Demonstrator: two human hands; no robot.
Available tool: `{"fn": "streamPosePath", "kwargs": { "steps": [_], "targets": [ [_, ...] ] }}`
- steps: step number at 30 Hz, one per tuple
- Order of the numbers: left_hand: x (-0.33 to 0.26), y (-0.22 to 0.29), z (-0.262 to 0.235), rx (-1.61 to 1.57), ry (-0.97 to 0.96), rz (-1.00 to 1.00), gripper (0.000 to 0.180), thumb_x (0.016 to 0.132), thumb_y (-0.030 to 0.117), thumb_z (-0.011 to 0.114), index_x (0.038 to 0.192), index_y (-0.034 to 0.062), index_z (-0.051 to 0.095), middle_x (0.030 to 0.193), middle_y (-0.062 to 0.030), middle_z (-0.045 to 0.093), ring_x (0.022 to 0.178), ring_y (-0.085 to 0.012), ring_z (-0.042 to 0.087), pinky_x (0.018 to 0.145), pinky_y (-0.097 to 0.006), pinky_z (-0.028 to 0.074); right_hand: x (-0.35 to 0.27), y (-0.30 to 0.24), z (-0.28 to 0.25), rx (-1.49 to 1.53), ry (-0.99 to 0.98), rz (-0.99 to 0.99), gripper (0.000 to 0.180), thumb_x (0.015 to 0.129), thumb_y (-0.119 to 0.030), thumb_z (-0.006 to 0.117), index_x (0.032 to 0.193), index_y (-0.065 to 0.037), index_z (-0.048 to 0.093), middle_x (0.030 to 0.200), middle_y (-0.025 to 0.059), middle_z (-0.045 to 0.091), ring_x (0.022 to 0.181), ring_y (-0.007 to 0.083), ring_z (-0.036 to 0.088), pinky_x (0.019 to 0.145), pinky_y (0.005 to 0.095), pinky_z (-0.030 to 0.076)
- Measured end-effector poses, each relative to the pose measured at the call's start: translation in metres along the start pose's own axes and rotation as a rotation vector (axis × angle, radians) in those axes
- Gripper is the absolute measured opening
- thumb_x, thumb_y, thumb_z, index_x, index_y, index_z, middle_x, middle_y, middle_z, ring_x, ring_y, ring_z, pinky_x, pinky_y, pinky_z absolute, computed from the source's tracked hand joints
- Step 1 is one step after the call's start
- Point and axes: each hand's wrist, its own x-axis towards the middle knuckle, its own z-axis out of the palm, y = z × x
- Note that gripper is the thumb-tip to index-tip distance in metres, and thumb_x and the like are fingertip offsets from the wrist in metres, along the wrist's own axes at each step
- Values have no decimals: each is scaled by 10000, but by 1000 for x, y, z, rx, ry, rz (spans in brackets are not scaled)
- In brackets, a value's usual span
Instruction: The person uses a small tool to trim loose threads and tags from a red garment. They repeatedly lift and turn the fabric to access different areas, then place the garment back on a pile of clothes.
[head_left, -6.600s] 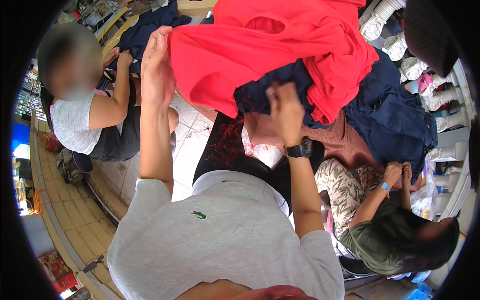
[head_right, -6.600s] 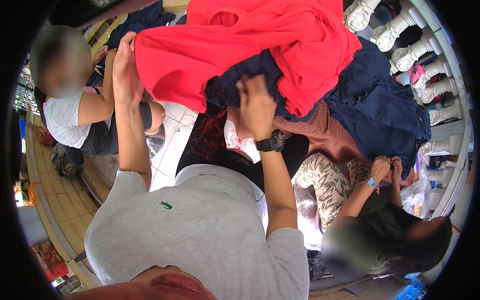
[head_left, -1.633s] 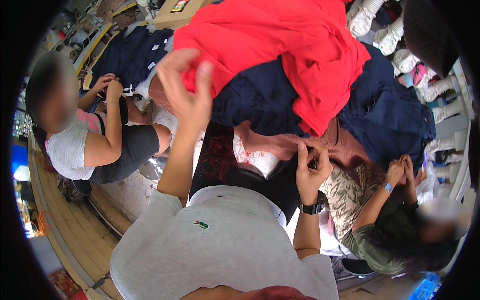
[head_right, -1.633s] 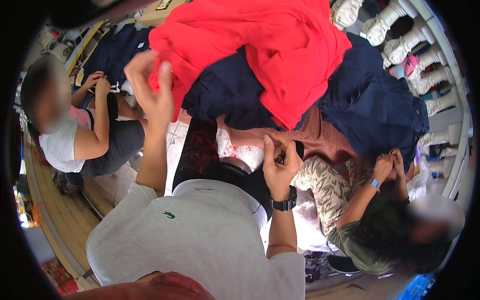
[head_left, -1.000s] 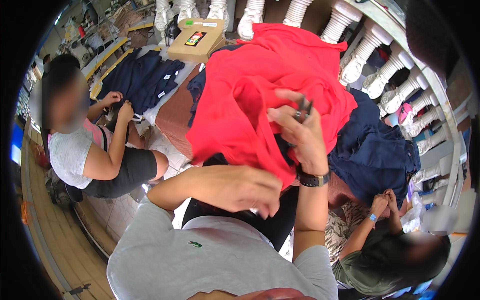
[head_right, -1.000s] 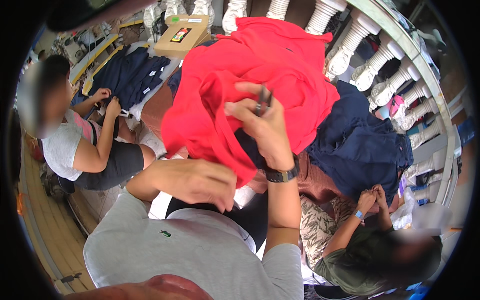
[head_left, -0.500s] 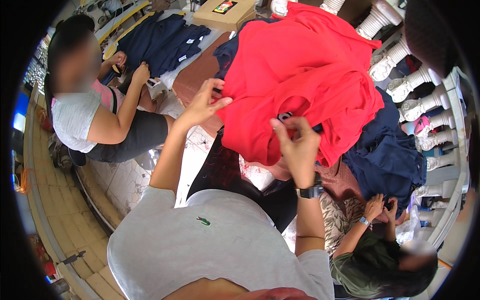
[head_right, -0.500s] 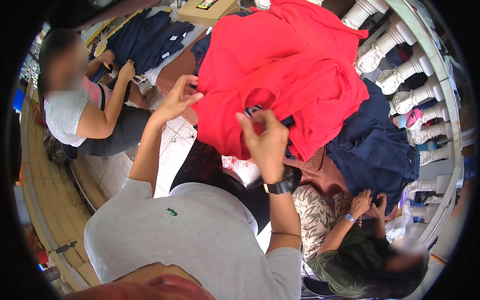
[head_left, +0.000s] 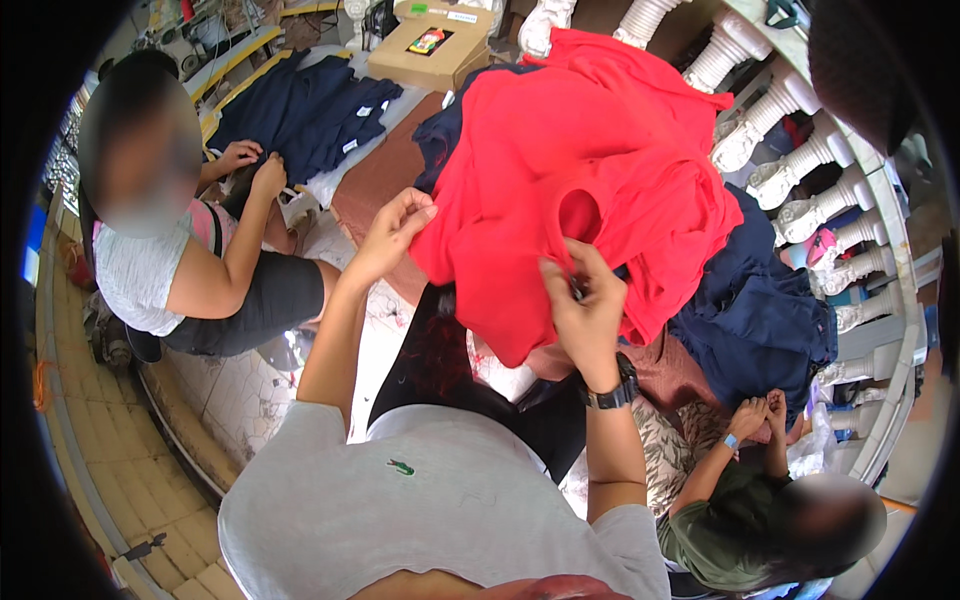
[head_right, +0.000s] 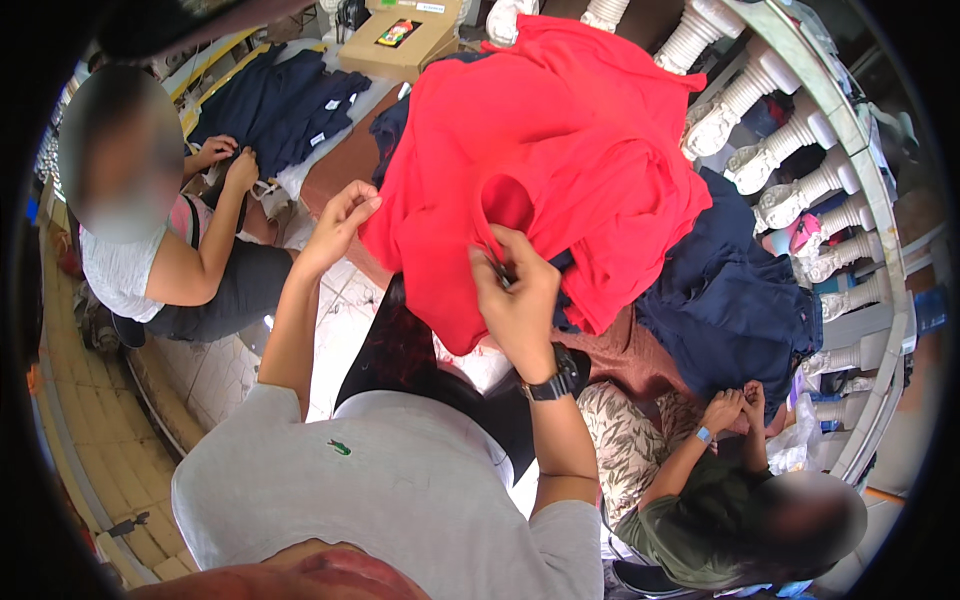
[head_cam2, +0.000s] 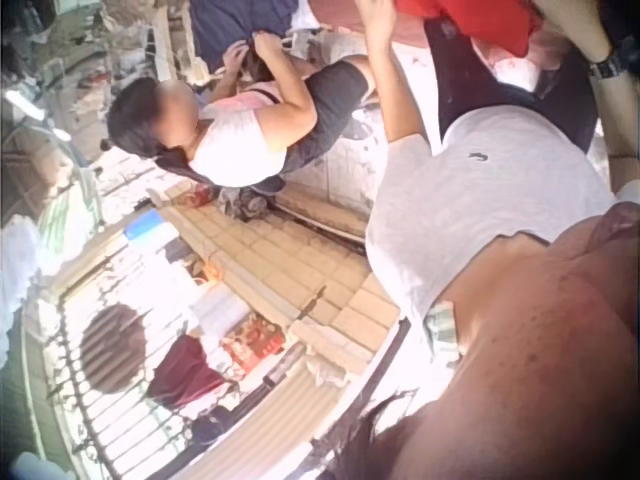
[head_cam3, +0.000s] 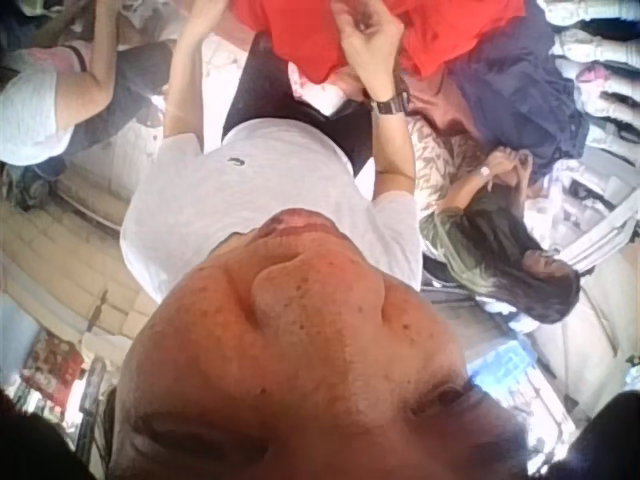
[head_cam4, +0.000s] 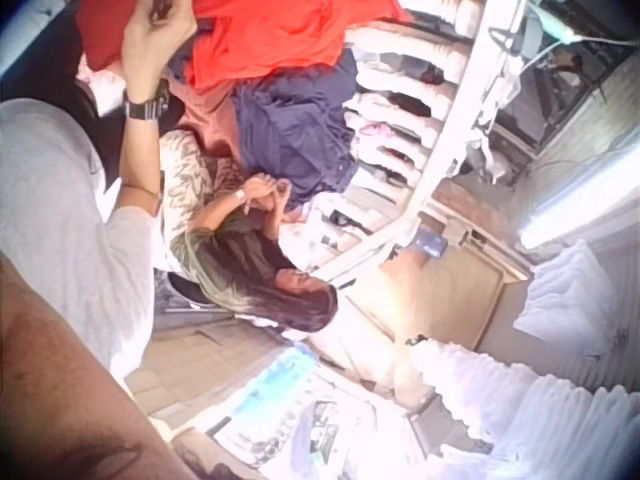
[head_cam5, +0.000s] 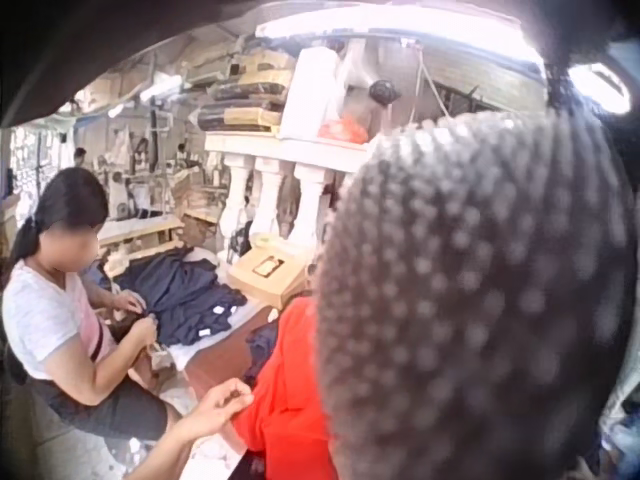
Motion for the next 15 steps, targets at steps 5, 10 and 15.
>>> {"fn": "streamPosePath", "kwargs": {
  "steps": [5,10,15],
  "targets": [
    [-11,60,33,-261,-93,186,286,985,105,623,1258,25,599,1165,-32,629,1081,-95,563,938,-251,427,51,-32,-89,148,546,-105,125,912,-11,684,1034,-35,695,863,-41,619,712,16,518,618,182,414],
    [-44,106,79,31,-372,382,529,923,32,653,1431,37,505,1329,-102,593,1179,-205,574,1029,-330,432,79,-39,-137,-328,727,-269,174,896,-43,681,1068,-13,681,849,-19,610,620,19,446,536,211,362],
    [-57,106,123,94,-610,388,575,925,27,631,1467,41,440,1235,-168,598,1103,-303,621,916,-381,513,84,-70,-37,-438,-53,-362,294,859,-207,789,1061,-32,667,764,43,659,653,93,588,572,250,442]
  ]
}}
